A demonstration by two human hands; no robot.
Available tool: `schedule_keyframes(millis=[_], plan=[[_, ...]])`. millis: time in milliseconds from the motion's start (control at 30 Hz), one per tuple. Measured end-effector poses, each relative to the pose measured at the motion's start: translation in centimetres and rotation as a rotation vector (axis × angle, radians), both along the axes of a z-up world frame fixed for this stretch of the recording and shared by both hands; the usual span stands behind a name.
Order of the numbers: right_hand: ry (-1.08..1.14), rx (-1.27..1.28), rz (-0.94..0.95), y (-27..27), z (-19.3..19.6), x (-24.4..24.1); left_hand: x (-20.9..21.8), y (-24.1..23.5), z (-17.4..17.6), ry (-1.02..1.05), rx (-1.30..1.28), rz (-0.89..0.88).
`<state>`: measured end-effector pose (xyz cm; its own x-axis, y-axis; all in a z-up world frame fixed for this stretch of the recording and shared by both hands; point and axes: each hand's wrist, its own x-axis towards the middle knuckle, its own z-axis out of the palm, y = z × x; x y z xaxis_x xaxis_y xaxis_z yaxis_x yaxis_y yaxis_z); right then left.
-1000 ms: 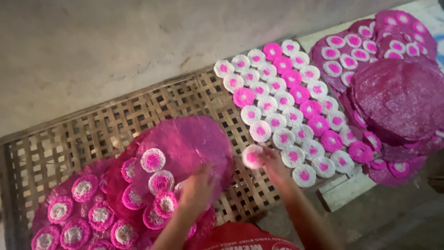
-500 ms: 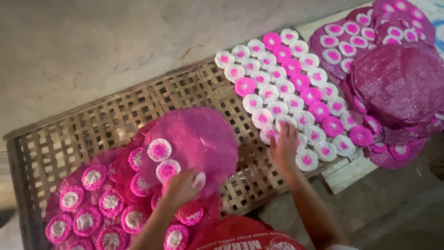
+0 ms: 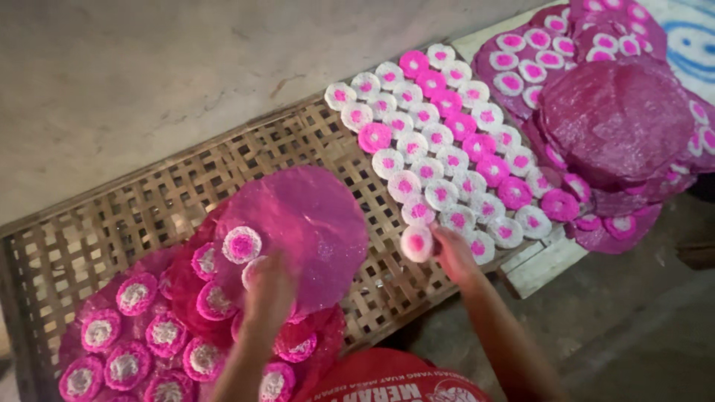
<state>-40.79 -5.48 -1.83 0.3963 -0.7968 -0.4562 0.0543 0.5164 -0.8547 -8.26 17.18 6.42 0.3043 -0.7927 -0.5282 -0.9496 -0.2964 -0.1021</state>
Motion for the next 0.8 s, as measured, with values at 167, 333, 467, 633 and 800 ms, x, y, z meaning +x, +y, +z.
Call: schedule_keyframes(millis=[167,333,467,633,800], plan=[[0.834,-0.768,0.153,-1.6,-2.0,-1.2,4.2,5.0,-5.2,0.160,-0.428,0.236],[0.876,-1.418,0.155,0.2,2.2,-0.1,4.7,4.4,-6.9,0.149,-0.271,0.635],[0.833,-1.586,0.080,4.0,5.0,3.6,4.1,4.0,-6.8,0.150,-0.318,0.708],[0.243,-1.331,0.473,9.4,3.3,10.1,3.9,4.5,-5.9,0.178,-0.432,0.871],[0.305,-0.740,0.757,11.3,0.0,18.1,3.2,2.7,-4.6,0.366,-0.394,0.789]])
